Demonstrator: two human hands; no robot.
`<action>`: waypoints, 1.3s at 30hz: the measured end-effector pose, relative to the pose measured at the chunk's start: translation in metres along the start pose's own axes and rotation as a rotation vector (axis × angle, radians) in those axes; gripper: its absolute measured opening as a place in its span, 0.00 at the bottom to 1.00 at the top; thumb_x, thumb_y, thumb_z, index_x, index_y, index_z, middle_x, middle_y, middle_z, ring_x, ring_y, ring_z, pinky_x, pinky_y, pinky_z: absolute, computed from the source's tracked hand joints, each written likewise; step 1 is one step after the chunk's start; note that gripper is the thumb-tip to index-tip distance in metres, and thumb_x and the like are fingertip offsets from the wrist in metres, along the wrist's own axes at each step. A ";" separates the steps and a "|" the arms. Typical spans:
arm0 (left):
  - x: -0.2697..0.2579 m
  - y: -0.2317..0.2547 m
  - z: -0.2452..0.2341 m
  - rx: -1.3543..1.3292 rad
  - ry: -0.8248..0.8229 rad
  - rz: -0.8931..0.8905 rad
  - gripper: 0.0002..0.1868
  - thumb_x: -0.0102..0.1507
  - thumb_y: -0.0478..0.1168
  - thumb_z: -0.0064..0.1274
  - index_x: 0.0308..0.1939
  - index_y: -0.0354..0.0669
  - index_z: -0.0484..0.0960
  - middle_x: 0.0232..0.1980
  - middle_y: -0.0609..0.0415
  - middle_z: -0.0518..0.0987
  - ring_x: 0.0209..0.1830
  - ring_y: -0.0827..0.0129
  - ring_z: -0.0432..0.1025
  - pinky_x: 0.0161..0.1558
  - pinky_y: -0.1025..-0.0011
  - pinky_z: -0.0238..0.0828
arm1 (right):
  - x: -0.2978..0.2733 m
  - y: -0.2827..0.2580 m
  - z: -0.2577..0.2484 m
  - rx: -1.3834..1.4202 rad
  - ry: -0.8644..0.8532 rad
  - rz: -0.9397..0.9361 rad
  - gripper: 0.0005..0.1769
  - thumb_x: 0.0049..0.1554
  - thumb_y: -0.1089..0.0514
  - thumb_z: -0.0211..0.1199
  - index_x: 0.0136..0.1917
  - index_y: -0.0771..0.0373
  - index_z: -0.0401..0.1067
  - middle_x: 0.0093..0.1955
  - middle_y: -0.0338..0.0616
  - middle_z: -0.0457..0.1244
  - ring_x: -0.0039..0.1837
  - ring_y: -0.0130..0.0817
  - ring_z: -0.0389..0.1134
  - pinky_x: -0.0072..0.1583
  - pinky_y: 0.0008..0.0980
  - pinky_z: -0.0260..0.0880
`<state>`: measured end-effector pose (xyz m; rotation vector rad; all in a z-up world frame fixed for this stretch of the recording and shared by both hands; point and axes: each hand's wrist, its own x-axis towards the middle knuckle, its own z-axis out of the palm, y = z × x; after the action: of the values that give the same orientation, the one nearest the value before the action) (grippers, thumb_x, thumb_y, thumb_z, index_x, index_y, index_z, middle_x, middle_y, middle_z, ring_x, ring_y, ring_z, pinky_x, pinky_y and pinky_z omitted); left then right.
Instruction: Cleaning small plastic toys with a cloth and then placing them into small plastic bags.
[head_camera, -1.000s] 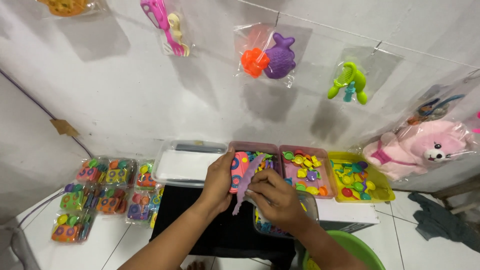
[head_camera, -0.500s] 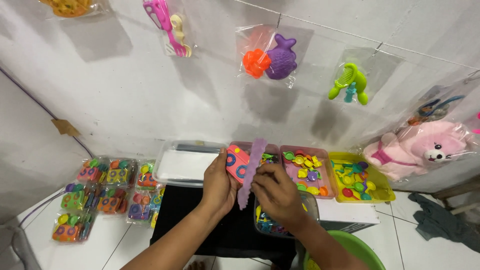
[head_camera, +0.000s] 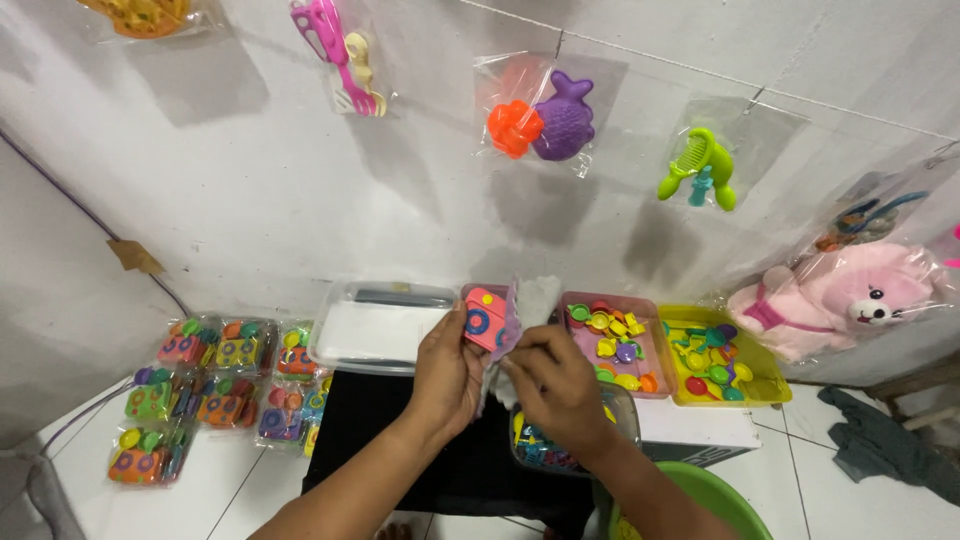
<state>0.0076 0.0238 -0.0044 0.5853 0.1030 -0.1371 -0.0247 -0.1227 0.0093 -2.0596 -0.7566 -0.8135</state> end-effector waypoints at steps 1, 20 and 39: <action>-0.001 0.006 0.003 0.000 0.001 0.002 0.15 0.75 0.41 0.38 0.49 0.29 0.74 0.42 0.44 0.78 0.40 0.68 0.74 0.47 0.71 0.76 | -0.003 0.007 0.000 0.001 -0.001 -0.001 0.06 0.50 0.70 0.67 0.43 0.67 0.76 0.50 0.43 0.63 0.41 0.31 0.62 0.42 0.26 0.63; 0.070 -0.053 -0.167 1.901 -0.658 -0.524 0.18 0.58 0.57 0.53 0.30 0.49 0.86 0.28 0.49 0.80 0.35 0.56 0.78 0.41 0.60 0.76 | -0.057 0.115 -0.066 1.177 0.466 0.966 0.17 0.65 0.49 0.50 0.60 0.56 0.73 0.53 0.43 0.69 0.56 0.38 0.71 0.65 0.46 0.67; 0.062 -0.074 -0.166 2.461 -0.929 -0.127 0.25 0.62 0.47 0.52 0.59 0.35 0.75 0.61 0.38 0.70 0.57 0.45 0.69 0.54 0.56 0.71 | -0.043 0.074 -0.069 1.168 0.575 1.028 0.16 0.60 0.57 0.52 0.61 0.58 0.71 0.51 0.45 0.67 0.53 0.38 0.69 0.59 0.40 0.67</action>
<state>0.0472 0.0491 -0.1909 2.8707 -1.1382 -0.6491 -0.0171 -0.2280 -0.0214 -0.8233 0.2124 -0.1867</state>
